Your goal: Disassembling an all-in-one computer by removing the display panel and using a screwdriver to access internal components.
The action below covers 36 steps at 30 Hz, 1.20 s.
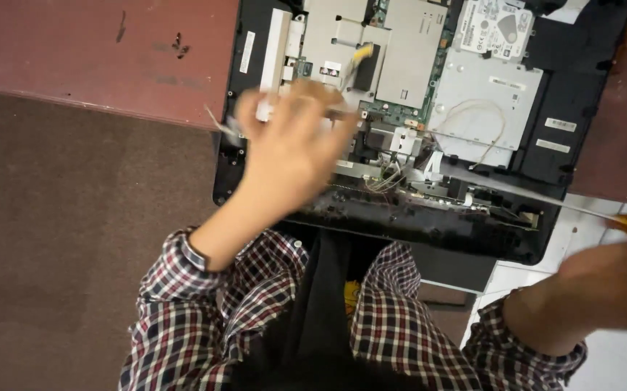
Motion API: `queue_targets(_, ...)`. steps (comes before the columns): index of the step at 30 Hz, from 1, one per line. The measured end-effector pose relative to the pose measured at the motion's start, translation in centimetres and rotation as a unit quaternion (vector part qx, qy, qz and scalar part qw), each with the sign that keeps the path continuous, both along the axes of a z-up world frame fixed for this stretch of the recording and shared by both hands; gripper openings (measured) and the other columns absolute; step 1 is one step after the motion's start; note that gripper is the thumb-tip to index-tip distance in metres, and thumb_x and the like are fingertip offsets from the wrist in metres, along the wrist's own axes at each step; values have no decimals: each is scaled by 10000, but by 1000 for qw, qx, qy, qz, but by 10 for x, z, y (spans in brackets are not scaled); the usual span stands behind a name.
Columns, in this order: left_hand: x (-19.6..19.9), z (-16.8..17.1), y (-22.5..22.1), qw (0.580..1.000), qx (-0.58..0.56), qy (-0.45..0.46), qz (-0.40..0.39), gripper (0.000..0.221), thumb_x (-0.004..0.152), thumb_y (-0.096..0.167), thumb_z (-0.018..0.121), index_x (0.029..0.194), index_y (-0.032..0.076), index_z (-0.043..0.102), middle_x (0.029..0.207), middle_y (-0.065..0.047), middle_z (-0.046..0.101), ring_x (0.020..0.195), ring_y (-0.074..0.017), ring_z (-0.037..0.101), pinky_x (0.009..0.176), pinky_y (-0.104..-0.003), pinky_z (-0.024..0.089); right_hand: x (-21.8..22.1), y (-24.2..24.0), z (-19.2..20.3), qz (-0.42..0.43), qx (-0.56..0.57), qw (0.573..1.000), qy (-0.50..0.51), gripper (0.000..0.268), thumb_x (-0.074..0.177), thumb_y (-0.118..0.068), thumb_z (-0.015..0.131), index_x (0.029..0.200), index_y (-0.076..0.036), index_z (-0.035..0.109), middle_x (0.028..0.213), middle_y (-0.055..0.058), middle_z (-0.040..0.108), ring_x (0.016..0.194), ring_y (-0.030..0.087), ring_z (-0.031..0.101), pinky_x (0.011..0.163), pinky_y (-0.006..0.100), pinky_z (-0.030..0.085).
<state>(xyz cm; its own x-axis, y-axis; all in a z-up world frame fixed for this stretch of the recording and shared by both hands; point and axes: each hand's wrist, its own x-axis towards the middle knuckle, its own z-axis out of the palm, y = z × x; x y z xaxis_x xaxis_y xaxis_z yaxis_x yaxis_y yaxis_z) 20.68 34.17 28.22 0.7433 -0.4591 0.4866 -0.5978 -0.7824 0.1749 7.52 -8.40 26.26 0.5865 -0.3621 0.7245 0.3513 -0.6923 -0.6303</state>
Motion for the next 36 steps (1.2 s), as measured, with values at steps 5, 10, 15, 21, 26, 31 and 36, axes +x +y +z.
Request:
queue_targets(5, -23, -20, -25, 995, 62, 16, -76, 430, 902, 668, 779, 888, 239, 755, 1175, 43, 701, 1262, -216, 557, 1124, -439, 248, 51, 100, 54, 214, -31, 976, 21, 257, 1208, -82, 328, 1459, -48, 378, 1278, 335, 448, 922, 462, 544, 844, 579, 580)
queue_targets(10, -27, -30, -30, 990, -55, 92, -90, 242, 991, 337, 746, 896, 116, 720, 1067, -28, 650, 1181, -277, 577, 1070, -529, 267, 56, 104, 43, 244, 8, 969, 43, 602, 1127, -14, 383, 1627, -334, 282, 1181, 458, 456, 769, 547, 579, 808, 663, 588)
queue_targets(15, -30, -34, -29, 995, -36, 82, -51, 388, 887, 469, 869, 927, 125, 694, 1074, -38, 636, 1175, -273, 582, 1067, -523, 286, 63, 118, 53, 242, -5, 968, 59, 621, 1114, -35, 375, 1636, -352, 262, 1113, 479, 453, 759, 540, 543, 809, 671, 586)
queue_targets(21, -32, -35, -28, 995, 1, 87, -46, 688, 719, 685, 920, 1001, 97, 698, 1139, -61, 623, 1217, -294, 564, 1071, -533, 293, 64, 115, 54, 251, -24, 966, 51, 601, 1100, -36, 363, 1620, -319, 260, 1098, 472, 450, 734, 523, 536, 779, 658, 587)
queue_targets(26, -35, -42, -27, 995, 30, 88, -39, 724, 681, 704, 921, 1035, 106, 716, 1179, -74, 628, 1260, -315, 559, 1089, -547, 300, 65, 125, 58, 244, -10, 968, 54, 571, 1105, -62, 385, 1609, -304, 269, 1089, 473, 440, 731, 523, 528, 762, 647, 578)
queue_targets(31, -34, -41, -28, 995, 29, 88, -37, 732, 671, 699, 924, 1053, 113, 710, 1181, -64, 621, 1257, -308, 558, 1078, -530, 302, 68, 133, 71, 256, -70, 961, 82, 458, 1156, -101, 336, 1572, -267, 237, 1114, 415, 466, 755, 445, 554, 789, 578, 595)
queue_targets(36, -35, -41, -29, 995, 32, 88, -36, 722, 655, 686, 925, 1067, 128, 723, 1191, -52, 625, 1268, -301, 552, 1071, -533, 315, 85, 55, 73, 534, -166, 824, 89, 749, 926, -386, 603, 1554, -134, 282, 1541, 254, 361, 1378, 362, 512, 1176, 571, 552)
